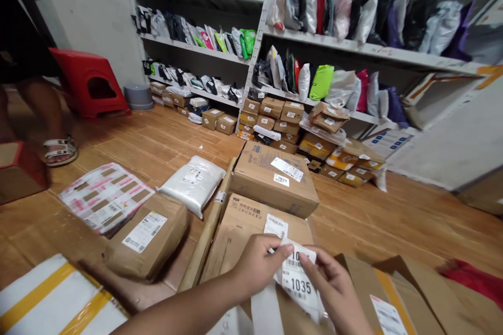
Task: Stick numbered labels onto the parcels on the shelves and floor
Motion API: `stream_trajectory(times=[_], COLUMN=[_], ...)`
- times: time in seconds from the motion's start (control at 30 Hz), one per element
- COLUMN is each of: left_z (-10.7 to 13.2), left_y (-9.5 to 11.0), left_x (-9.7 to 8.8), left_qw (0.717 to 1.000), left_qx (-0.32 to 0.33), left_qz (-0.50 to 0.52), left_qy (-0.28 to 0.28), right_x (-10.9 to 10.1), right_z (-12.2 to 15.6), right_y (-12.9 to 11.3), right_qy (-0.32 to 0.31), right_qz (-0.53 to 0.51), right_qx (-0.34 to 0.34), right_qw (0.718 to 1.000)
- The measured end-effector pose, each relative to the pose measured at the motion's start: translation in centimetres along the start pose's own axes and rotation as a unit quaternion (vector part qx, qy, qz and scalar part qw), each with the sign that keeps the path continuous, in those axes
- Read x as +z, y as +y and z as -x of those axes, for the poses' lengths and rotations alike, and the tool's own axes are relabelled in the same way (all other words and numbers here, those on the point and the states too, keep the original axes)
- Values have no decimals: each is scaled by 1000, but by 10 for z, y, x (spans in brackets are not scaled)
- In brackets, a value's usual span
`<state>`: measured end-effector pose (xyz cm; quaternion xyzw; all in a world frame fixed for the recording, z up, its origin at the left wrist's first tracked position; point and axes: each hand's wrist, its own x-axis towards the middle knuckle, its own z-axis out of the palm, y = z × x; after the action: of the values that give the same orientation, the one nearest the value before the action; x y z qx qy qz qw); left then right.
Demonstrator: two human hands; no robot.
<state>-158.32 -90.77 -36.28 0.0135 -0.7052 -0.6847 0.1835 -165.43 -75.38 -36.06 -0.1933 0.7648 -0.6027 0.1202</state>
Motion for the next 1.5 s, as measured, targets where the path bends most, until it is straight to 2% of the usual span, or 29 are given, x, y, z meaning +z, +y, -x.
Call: stream_trajectory(times=[0.03, 0.1, 0.2, 0.27, 0.37, 0.5, 0.6, 0.73, 0.83, 0.97, 1.07, 1.13, 1.2, 1.27, 1.33, 1.4, 1.5], left_z=[2, 3, 2, 1, 0, -2, -2, 0, -1, -3, -4, -4, -6, -10, -12, -12, -8], left_y=[3, 5, -2, -7, -12, -10, -10, -17, -22, -27, -32, -40, -51, -66, -85, -108, -146], left_x=[-3, -7, -14, -19, -31, -50, -61, -67, -69, -82, -101, -117, -138, -163, -191, -213, -229], left_qw=[1000, 1000, 994, 994, 996, 993, 992, 998, 999, 996, 994, 991, 988, 980, 966, 955, 948], left_qx=[8, -22, -90, -95, -88, -98, -103, -65, -34, -77, -93, -113, -135, -151, -166, -190, -246], left_qz=[-17, -5, 67, 48, -5, 15, 11, 2, -14, 39, 53, 59, 60, 55, 42, 15, -49], left_qy=[-7, -8, 2, -1, -9, -65, -77, -13, 22, 11, 22, 29, 54, 118, 194, 228, 197], right_x=[1, 6, 22, 34, 50, 66, 78, 87, 91, 102, 113, 116, 115, 111, 107, 106, 108], right_z=[3, 5, 9, 12, 16, 18, 22, 26, 24, 24, 27, 26, 22, 13, 1, -9, -17], right_y=[6, 11, 4, -3, -7, -1, 1, 1, 4, 8, 5, 4, 7, 15, 26, 37, 48], right_qy=[30, 58, 55, 62, 84, 105, 82, 6, -27, -6, -68, -114, -116, -80, -21, 22, 31], right_qz=[-29, -63, -114, -132, -104, -25, -63, -151, -150, -133, -125, -96, -37, 46, 136, 234, 366], right_qx=[12, 34, 67, 83, 77, 28, 20, 58, 115, 155, 143, 134, 127, 85, 12, -58, -112], right_qw=[999, 996, 990, 986, 988, 994, 994, 987, 982, 979, 979, 980, 984, 992, 990, 970, 923])
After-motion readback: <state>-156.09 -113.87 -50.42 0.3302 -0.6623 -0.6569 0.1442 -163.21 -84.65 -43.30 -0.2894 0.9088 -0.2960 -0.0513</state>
